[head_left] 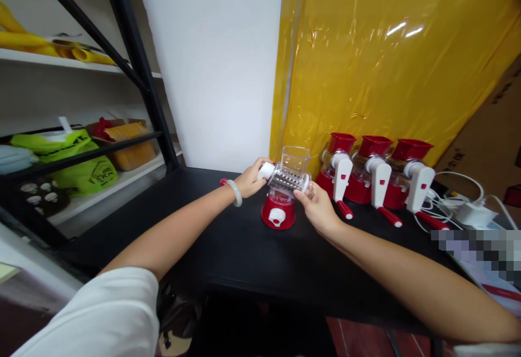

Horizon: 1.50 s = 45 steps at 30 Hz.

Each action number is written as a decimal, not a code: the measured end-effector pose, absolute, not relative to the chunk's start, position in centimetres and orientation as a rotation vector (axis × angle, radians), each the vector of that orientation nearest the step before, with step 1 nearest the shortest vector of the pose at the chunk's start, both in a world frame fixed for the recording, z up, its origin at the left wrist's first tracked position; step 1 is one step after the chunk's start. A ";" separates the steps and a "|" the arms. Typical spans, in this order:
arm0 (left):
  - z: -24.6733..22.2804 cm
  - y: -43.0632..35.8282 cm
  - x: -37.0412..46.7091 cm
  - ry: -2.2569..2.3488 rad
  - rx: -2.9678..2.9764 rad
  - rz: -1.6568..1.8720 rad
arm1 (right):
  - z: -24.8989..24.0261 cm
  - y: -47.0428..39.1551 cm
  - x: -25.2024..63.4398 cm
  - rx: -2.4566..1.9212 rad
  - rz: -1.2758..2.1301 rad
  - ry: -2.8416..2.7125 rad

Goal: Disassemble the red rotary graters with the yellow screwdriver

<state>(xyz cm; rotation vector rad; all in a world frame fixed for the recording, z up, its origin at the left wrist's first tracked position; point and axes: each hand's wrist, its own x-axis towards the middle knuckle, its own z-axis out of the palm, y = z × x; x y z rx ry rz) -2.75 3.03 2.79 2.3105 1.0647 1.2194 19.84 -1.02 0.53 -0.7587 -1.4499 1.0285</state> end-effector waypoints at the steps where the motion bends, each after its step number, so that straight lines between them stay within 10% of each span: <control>1: 2.7 3.1 -2.7 1.067 2.280 1.256 | 0.5 -1.0 19.8 -0.765 1.026 -1.446; 17: 6.9 -0.5 -3.7 0.951 2.166 0.897 | 1.5 -2.3 20.8 -0.730 1.117 -1.534; 32: 4.4 -0.3 -1.9 1.100 1.926 1.236 | 0.7 -2.4 21.3 -0.723 1.199 -1.537; 38: 10.5 1.1 -9.5 1.389 1.659 1.901 | 0.9 -3.0 23.1 -0.884 1.021 -1.394; 45: 12.8 0.8 -9.3 1.326 1.776 1.139 | 1.9 -2.7 21.1 -0.753 1.149 -1.493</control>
